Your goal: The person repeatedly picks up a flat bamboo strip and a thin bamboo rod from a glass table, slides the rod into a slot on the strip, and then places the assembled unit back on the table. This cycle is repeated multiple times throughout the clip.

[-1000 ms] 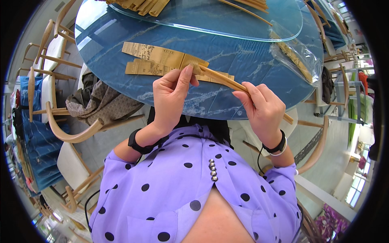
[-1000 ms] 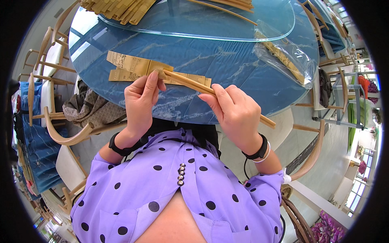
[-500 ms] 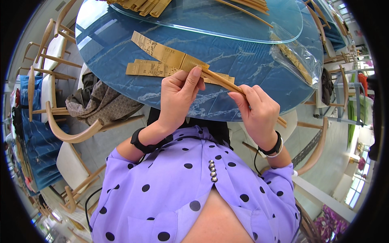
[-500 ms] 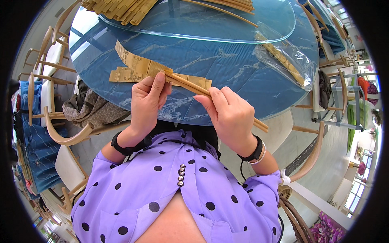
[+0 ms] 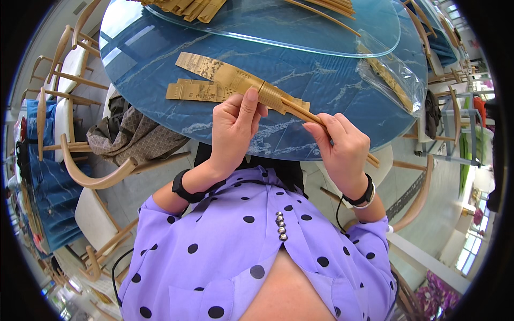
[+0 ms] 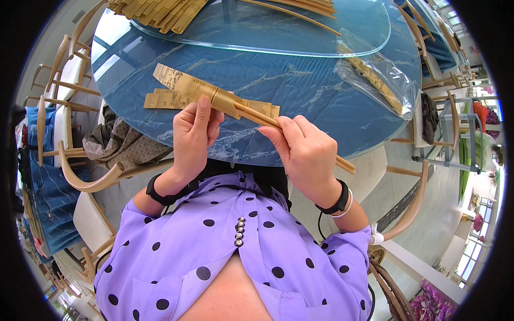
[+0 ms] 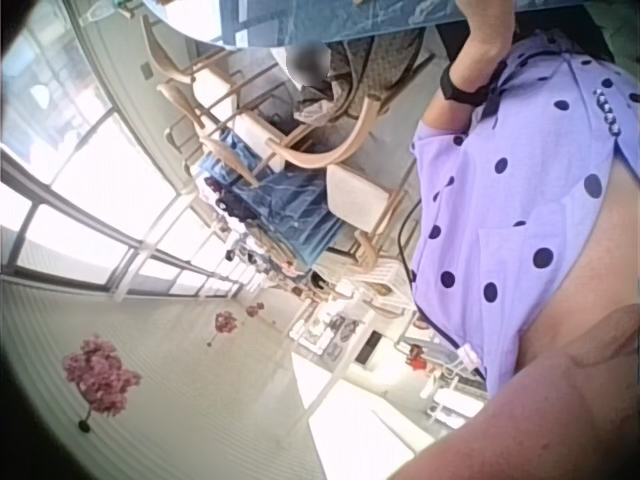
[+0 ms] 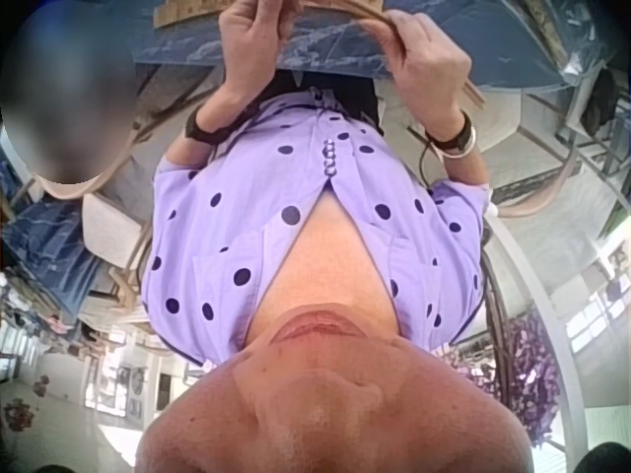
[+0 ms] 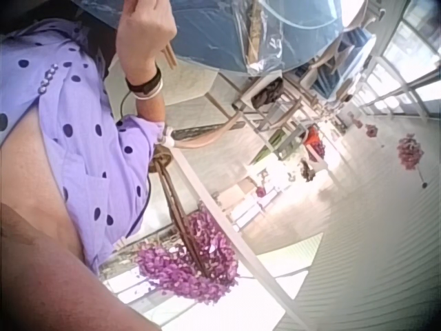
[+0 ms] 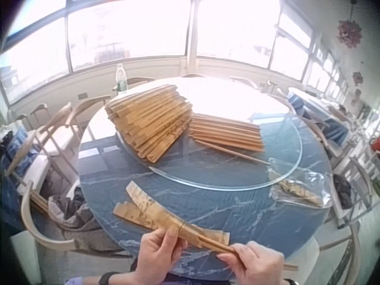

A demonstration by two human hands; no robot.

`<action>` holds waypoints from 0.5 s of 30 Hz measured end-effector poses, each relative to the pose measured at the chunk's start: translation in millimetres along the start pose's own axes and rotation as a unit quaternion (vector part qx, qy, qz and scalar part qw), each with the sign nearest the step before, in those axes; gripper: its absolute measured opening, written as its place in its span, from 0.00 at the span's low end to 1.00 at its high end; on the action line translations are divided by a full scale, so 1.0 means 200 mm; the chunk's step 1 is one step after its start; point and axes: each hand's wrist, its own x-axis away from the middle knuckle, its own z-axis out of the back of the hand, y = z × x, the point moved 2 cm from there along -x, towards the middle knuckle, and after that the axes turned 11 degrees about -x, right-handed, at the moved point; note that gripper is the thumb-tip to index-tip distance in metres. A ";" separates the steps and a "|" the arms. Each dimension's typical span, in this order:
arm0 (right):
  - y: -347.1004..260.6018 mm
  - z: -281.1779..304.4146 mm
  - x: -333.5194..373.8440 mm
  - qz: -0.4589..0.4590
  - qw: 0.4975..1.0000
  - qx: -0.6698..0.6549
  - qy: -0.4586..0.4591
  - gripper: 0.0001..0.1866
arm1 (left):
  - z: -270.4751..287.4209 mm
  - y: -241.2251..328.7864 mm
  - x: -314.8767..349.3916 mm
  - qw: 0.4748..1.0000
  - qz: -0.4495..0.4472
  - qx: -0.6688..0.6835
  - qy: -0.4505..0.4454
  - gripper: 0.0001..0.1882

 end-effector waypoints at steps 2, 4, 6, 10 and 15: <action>0.00 -0.01 0.01 0.004 1.000 0.003 -0.001 0.14 | -0.01 0.03 -0.01 1.000 0.001 0.030 0.005 0.18; 0.00 -0.01 0.01 0.004 1.000 0.005 -0.007 0.13 | -0.03 0.05 -0.01 0.999 0.000 0.044 0.010 0.18; 0.00 -0.02 0.01 0.015 1.000 -0.001 -0.009 0.13 | -0.03 0.06 0.00 0.999 -0.007 0.043 0.018 0.18; 0.03 0.03 0.03 0.031 0.999 -0.010 -0.030 0.15 | 0.06 0.10 -0.03 0.993 -0.060 0.089 0.056 0.16; 0.15 0.17 0.11 0.015 0.998 -0.039 -0.046 0.20 | 0.20 0.14 -0.07 0.986 -0.066 0.080 0.129 0.14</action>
